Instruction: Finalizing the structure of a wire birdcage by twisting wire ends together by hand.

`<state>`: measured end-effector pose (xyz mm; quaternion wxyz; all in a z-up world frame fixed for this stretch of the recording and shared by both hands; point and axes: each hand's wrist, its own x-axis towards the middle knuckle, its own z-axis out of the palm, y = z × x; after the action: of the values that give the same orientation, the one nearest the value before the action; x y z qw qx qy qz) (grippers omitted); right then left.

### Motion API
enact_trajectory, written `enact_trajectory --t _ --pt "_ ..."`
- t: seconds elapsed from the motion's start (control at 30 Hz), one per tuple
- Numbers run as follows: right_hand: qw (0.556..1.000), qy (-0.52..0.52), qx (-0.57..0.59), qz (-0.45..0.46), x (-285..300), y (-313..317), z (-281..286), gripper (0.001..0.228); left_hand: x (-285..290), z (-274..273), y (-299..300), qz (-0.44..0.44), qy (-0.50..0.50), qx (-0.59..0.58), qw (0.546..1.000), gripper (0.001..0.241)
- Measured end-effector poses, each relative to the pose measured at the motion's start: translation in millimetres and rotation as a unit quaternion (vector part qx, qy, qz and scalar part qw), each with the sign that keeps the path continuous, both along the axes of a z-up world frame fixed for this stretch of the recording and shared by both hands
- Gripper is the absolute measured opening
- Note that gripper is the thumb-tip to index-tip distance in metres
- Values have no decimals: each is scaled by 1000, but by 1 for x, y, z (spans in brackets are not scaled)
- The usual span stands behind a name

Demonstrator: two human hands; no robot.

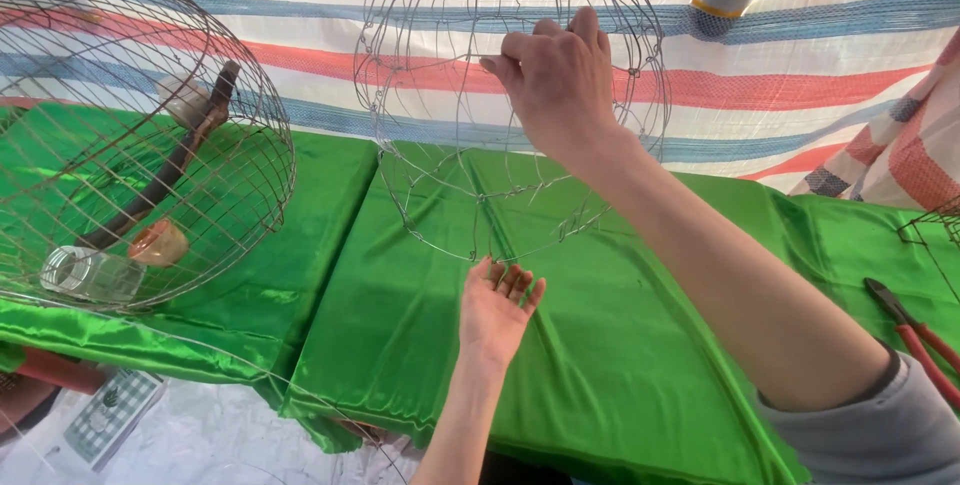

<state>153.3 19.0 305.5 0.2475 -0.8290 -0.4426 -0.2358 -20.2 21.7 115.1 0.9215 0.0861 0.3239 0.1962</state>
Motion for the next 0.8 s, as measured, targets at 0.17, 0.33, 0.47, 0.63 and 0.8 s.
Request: enact_trajectory --t 0.17,0.33,0.47,0.63,0.8 --pt "1000 -6 -6 -17 3 4 -1 40 -2 -20 11 -70 -66 74 993 34" --pt "1000 8 -10 -17 3 6 0 39 -5 -21 16 -89 -95 131 983 30" --pt "999 -20 -20 -23 6 7 -5 42 -7 -7 17 -142 -82 116 980 28" --pt "999 -7 -29 -28 11 6 0 43 -10 2 17 -172 -80 176 966 34" --pt "999 5 -38 -27 12 5 3 46 -6 -16 13 -178 -154 289 928 30"
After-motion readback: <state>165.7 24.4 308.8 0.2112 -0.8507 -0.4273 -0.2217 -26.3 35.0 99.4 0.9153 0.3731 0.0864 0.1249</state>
